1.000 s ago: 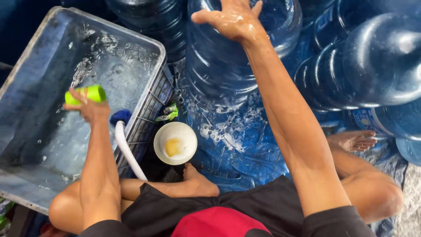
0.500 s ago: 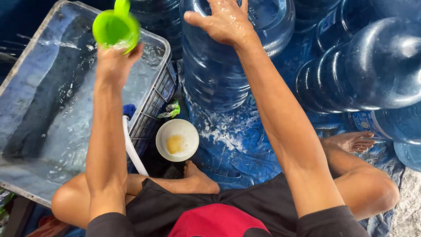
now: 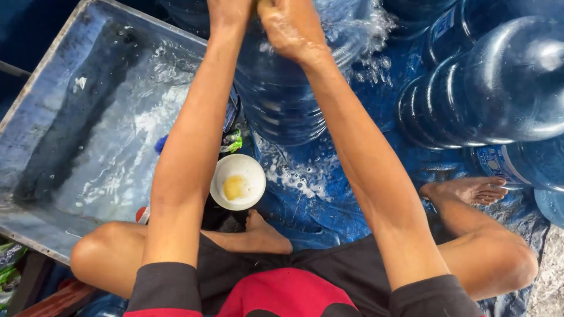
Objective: Cleaning and rinsing large plastic water jugs using a sponge, soapy water, and a hose.
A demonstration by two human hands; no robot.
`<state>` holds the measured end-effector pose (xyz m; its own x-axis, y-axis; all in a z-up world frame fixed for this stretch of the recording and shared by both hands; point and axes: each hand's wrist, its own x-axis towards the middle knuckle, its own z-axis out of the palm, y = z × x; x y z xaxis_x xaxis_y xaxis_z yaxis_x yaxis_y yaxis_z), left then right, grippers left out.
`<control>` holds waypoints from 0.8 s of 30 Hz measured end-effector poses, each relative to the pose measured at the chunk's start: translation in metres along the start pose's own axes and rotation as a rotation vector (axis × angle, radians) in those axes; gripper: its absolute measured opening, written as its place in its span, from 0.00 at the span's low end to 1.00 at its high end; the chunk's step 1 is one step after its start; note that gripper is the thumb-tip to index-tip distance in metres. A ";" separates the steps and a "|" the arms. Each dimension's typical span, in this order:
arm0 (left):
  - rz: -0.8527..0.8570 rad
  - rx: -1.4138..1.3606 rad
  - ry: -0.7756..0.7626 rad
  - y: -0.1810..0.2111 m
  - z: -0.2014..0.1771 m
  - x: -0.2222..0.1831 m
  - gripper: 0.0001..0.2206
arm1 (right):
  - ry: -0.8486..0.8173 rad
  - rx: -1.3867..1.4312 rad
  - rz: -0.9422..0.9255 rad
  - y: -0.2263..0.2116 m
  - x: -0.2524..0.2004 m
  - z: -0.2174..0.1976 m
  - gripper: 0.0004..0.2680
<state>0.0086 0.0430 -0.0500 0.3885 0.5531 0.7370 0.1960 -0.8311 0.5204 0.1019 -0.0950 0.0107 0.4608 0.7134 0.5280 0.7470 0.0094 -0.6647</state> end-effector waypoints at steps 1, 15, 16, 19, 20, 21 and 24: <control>0.005 -0.001 0.001 0.001 0.001 0.003 0.18 | 0.005 -0.001 -0.002 -0.004 -0.004 -0.007 0.10; -0.295 -0.123 -0.287 0.077 -0.066 -0.007 0.15 | 0.989 1.206 0.580 0.184 -0.218 -0.005 0.13; -0.292 -0.124 -0.281 0.083 -0.072 -0.022 0.15 | 0.986 1.209 0.573 0.169 -0.230 0.002 0.13; -0.299 -0.296 -0.254 0.103 -0.096 -0.036 0.15 | 0.905 1.326 0.511 0.135 -0.230 0.020 0.16; -0.311 -0.312 -0.264 0.116 -0.107 -0.041 0.17 | 0.868 1.372 0.509 0.127 -0.237 0.021 0.17; -0.325 -0.336 -0.277 0.128 -0.114 -0.047 0.20 | 0.835 1.409 0.507 0.119 -0.246 0.020 0.19; -0.271 -0.741 -0.251 0.039 -0.101 -0.073 0.15 | 0.770 1.477 0.495 0.120 -0.242 0.004 0.23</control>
<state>-0.1027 -0.0239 -0.0395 0.6198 0.6263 0.4728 -0.2983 -0.3692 0.8802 0.0782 -0.2640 -0.1994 0.9237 0.3810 -0.0396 -0.3522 0.8041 -0.4789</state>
